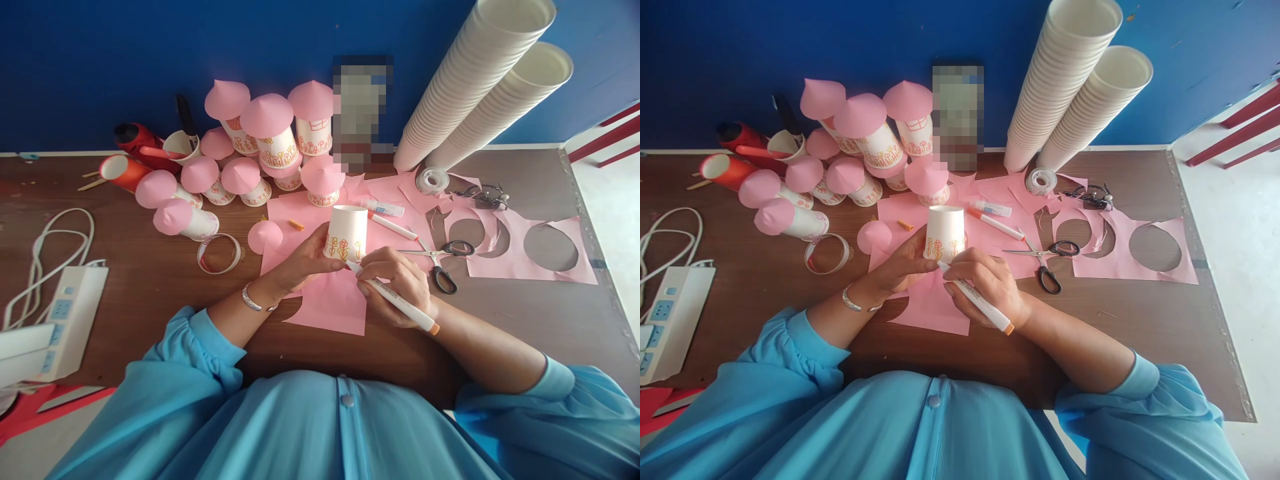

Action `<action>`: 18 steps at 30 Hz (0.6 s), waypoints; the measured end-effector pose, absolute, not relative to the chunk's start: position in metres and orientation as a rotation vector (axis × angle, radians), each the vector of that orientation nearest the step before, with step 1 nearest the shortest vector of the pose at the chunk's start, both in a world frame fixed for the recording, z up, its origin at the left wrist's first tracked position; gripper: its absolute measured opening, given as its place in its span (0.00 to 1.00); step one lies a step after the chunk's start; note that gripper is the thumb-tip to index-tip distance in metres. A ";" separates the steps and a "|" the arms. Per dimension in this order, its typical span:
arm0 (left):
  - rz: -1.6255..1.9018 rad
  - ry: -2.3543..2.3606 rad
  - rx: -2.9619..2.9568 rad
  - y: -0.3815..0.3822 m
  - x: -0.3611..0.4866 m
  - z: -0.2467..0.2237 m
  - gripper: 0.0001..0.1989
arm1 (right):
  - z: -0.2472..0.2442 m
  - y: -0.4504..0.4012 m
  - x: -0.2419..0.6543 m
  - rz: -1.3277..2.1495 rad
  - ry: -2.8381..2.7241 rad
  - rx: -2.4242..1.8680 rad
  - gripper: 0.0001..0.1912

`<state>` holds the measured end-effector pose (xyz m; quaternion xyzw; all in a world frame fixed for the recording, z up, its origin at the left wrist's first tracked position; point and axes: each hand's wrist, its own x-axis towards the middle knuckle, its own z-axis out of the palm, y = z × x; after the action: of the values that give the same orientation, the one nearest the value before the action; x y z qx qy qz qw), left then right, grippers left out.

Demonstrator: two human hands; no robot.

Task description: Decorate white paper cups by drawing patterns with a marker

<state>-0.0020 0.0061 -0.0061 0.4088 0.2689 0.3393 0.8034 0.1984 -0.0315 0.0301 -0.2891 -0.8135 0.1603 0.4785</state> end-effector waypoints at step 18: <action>0.673 0.622 0.929 0.006 -0.002 0.000 0.36 | 0.031 -0.031 0.199 0.288 -1.983 -0.759 0.09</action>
<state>-0.0025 0.0060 0.0001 0.4322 0.2895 0.3131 0.7946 0.1986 -0.0312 0.0310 -0.3109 -0.8125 0.1179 0.4788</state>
